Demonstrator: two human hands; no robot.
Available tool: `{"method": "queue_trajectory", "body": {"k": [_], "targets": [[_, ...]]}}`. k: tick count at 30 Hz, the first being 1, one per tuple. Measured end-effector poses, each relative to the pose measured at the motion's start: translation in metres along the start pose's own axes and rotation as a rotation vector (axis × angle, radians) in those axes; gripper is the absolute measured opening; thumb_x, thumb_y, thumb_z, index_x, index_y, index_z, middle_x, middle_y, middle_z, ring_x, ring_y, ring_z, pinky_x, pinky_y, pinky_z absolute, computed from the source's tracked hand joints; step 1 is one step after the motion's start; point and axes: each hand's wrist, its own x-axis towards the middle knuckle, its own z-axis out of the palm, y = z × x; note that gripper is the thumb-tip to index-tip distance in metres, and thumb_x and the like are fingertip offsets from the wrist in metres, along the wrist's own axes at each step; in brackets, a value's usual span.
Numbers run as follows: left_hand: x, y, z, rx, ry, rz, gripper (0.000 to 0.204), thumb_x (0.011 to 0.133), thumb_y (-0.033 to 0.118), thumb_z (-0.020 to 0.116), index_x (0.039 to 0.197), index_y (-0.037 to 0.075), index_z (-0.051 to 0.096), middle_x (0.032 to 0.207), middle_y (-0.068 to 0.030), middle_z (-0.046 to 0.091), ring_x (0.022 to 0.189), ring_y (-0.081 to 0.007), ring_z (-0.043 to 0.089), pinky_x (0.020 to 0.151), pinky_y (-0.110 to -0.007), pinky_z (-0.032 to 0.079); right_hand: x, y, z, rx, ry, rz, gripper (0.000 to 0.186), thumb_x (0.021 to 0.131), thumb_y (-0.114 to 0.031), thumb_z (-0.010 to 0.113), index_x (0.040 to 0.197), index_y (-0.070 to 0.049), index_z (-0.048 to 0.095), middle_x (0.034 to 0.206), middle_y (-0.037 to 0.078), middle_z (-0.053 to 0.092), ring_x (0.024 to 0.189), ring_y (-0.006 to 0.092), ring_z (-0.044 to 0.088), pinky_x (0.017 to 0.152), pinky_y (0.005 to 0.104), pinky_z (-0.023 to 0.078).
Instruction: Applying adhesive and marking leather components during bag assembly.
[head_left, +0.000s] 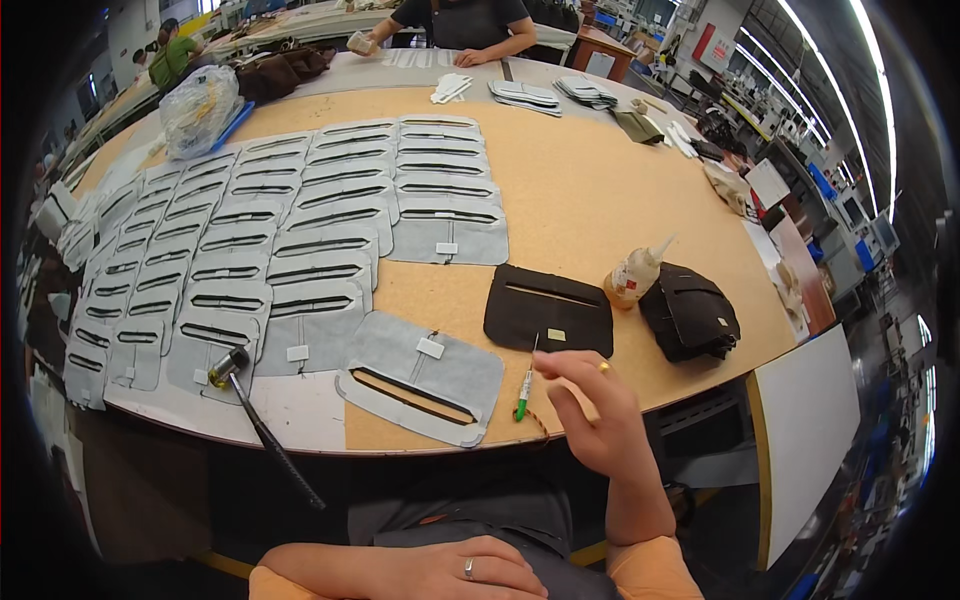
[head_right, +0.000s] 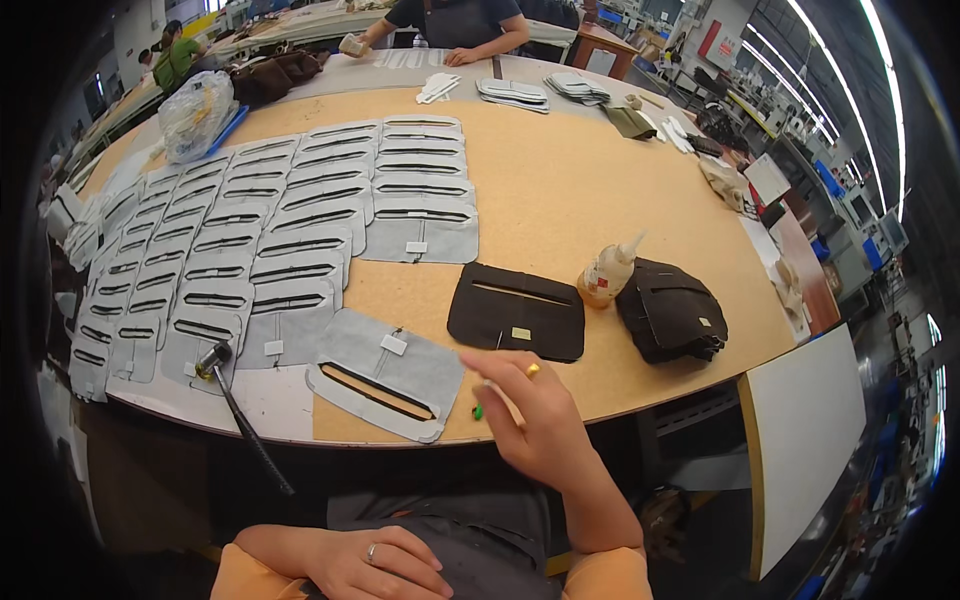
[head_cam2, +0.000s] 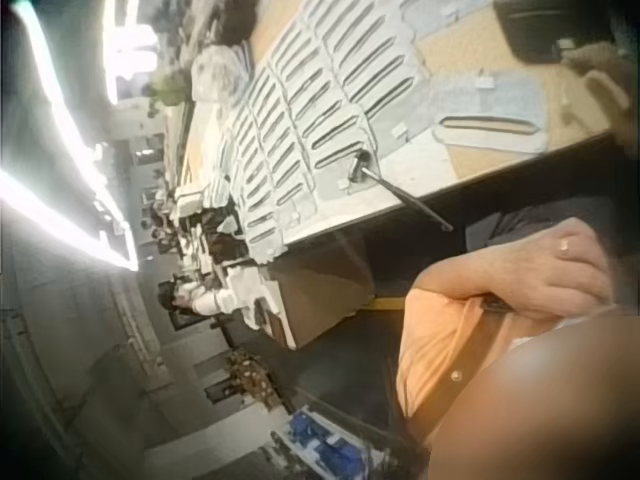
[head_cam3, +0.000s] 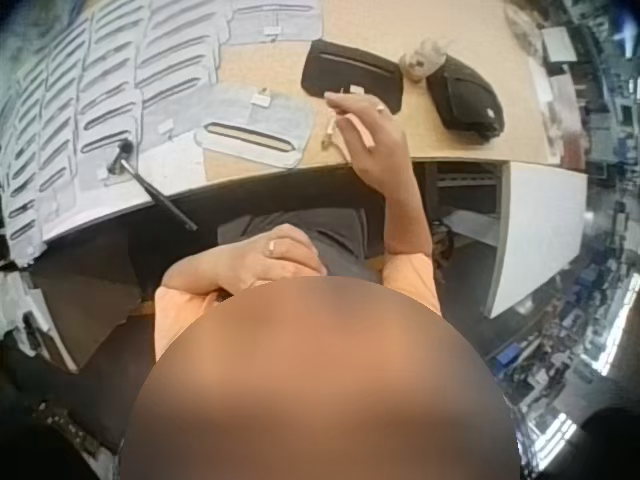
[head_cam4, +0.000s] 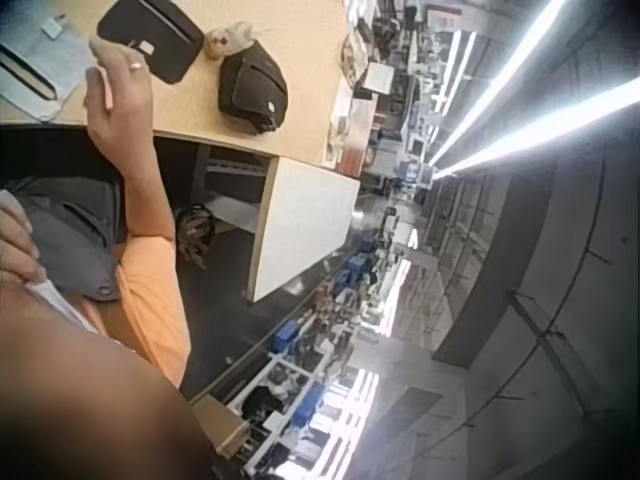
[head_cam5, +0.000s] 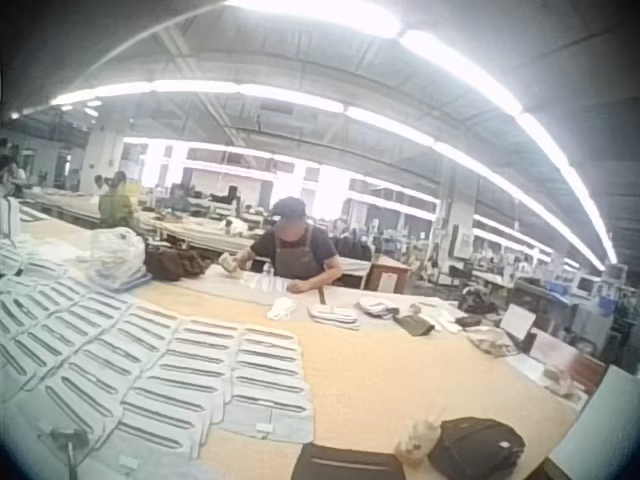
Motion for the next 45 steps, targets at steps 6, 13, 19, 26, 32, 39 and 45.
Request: {"method": "queue_trajectory", "body": {"k": [6, 13, 19, 26, 32, 39, 45], "targets": [[0.008, 0.014, 0.003, -0.050, 0.127, -0.008, 0.014, 0.088, 0.011, 0.055, 0.091, 0.000, 0.063, 0.099, -0.0115, 0.061, 0.091, -0.0269, 0.056, 0.078, -0.040, 0.044, -0.019, -0.089, 0.006, 1.014, 0.133, -0.388, 0.013, 0.094, -0.017, 0.055, 0.087, -0.007, 0.050, 0.083, 0.010, 0.065, 0.076, 0.0228, 0.062, 0.081, 0.0412, 0.046], [0.012, 0.004, 0.004, -0.100, 0.157, 0.043, 0.013, 0.089, 0.008, 0.053, 0.089, -0.001, 0.063, 0.094, -0.0108, 0.060, 0.088, -0.0275, 0.056, 0.076, -0.040, 0.043, -0.025, -0.080, 0.017, 1.257, -0.029, -0.629, 0.030, 0.094, -0.034, 0.053, 0.094, -0.003, 0.055, 0.093, 0.020, 0.068, 0.091, 0.0329, 0.062, 0.089, 0.0480, 0.041], [0.010, 0.002, 0.001, -0.094, 0.163, 0.035, 0.014, 0.090, 0.008, 0.052, 0.088, 0.000, 0.063, 0.096, -0.0118, 0.061, 0.087, -0.0275, 0.057, 0.076, -0.040, 0.043, -0.035, -0.092, 0.014, 1.194, 0.109, -0.394, 0.023, 0.091, -0.031, 0.054, 0.089, -0.009, 0.054, 0.086, 0.016, 0.068, 0.084, 0.0290, 0.062, 0.083, 0.0424, 0.042], [0.009, 0.003, 0.002, -0.087, 0.158, 0.032, 0.014, 0.090, 0.007, 0.052, 0.089, -0.001, 0.064, 0.098, -0.0125, 0.062, 0.086, -0.0272, 0.057, 0.077, -0.039, 0.044, -0.039, -0.083, 0.011, 1.155, 0.036, -0.503, 0.022, 0.089, -0.032, 0.059, 0.088, -0.010, 0.054, 0.084, 0.015, 0.068, 0.078, 0.0271, 0.062, 0.079, 0.0406, 0.041], [0.009, 0.008, 0.002, -0.100, 0.142, 0.032, 0.013, 0.089, 0.007, 0.053, 0.088, -0.001, 0.063, 0.097, -0.0129, 0.062, 0.086, -0.0272, 0.058, 0.076, -0.039, 0.044, -0.044, -0.089, 0.010, 1.125, 0.036, -0.491, 0.023, 0.089, -0.033, 0.060, 0.088, -0.011, 0.054, 0.084, 0.013, 0.068, 0.077, 0.0258, 0.062, 0.078, 0.0400, 0.042], [0.000, -0.021, 0.035, 0.077, 0.648, 0.430, 0.007, 0.086, 0.005, 0.056, 0.085, 0.000, 0.062, 0.097, -0.0129, 0.063, 0.087, -0.0268, 0.058, 0.077, -0.040, 0.045, -0.035, -0.068, 0.008, 1.199, -0.046, -0.478, 0.024, 0.090, -0.033, 0.060, 0.090, -0.010, 0.054, 0.084, 0.011, 0.069, 0.078, 0.0237, 0.063, 0.081, 0.0387, 0.042], [-0.006, -0.001, -0.006, 0.001, 0.086, 0.017, 0.062, 0.094, 0.048, 0.048, 0.139, 0.005, 0.041, 0.135, -0.0183, 0.048, 0.132, -0.0279, 0.039, 0.112, -0.038, 0.017, -0.043, -0.058, -0.009, 1.124, 0.225, -0.426, 0.013, 0.089, -0.011, 0.062, 0.093, -0.011, 0.050, 0.079, 0.002, 0.063, 0.074, 0.0158, 0.058, 0.084, 0.0374, 0.040]]}}
